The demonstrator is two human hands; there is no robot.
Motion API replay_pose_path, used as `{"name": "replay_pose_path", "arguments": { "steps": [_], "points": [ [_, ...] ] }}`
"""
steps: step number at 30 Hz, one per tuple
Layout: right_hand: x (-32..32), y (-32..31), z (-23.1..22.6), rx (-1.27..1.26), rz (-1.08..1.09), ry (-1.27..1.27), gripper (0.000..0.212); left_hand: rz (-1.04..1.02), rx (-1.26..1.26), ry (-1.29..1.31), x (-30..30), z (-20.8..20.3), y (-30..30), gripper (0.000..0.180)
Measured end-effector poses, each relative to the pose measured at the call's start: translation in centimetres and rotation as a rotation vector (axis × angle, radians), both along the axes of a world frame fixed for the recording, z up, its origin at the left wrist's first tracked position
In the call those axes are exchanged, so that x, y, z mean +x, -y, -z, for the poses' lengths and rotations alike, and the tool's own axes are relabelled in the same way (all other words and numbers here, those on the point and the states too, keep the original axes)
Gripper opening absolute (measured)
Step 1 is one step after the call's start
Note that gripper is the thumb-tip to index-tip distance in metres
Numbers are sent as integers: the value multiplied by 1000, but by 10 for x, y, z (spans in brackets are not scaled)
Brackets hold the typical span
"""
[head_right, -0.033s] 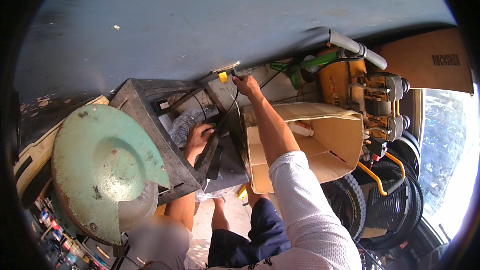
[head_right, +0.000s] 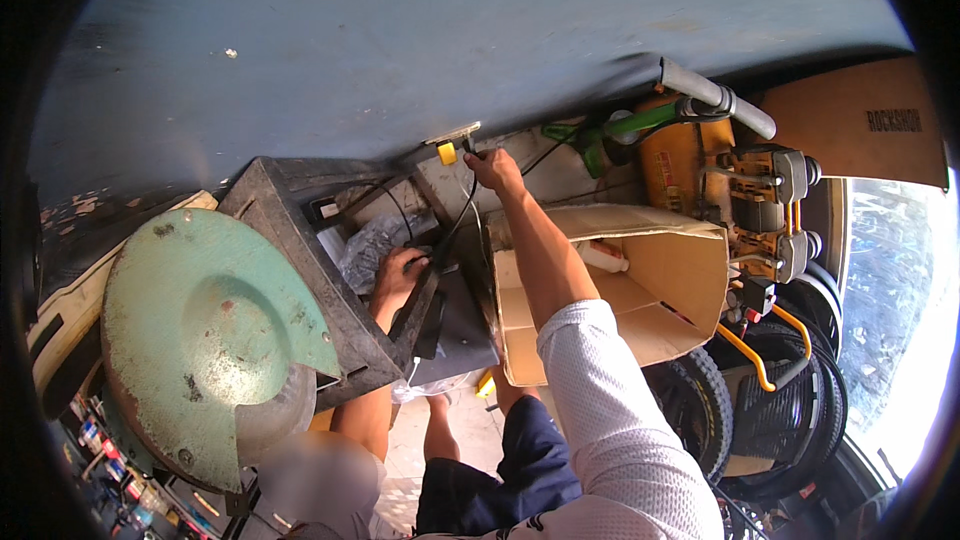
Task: The person removes a small metal part from a bicycle's rear derailleur, then uses a bench grinder to smooth and shape the part. After grinding, the person inspects the part and reattaches it to the bicycle.
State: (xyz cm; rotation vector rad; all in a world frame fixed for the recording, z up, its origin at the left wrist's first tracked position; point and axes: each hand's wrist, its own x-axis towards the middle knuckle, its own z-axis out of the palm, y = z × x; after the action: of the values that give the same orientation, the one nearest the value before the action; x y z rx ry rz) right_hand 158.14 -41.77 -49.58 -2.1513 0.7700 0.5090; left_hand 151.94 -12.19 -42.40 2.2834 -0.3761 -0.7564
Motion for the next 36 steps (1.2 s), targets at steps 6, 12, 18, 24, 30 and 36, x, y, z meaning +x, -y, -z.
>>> {"name": "replay_pose_path", "arguments": {
  "steps": [6, 12, 18, 24, 30, 36],
  "points": [
    [14, -19, -29, -23, 53, -192, 46, -57, 125, -6, -5, 2, -6, 25],
    [14, -28, -38, -162, -3, -109, 42, -23, 101, 7, -1, 5, -3, 26],
    [10, -35, -43, -172, 69, -83, 39, -33, 109, 9, -2, 0, -1, 27],
    [16, -35, -44, -241, 51, -53, 40, -43, 79, 10, -3, 9, -3, 27],
    [30, -39, -40, -200, 92, -94, 41, -91, 45, -19, -7, 16, -7, 28],
    [38, -31, -41, -163, 82, -124, 46, -114, -42, 25, -12, 16, -7, 34]
  ]
}}
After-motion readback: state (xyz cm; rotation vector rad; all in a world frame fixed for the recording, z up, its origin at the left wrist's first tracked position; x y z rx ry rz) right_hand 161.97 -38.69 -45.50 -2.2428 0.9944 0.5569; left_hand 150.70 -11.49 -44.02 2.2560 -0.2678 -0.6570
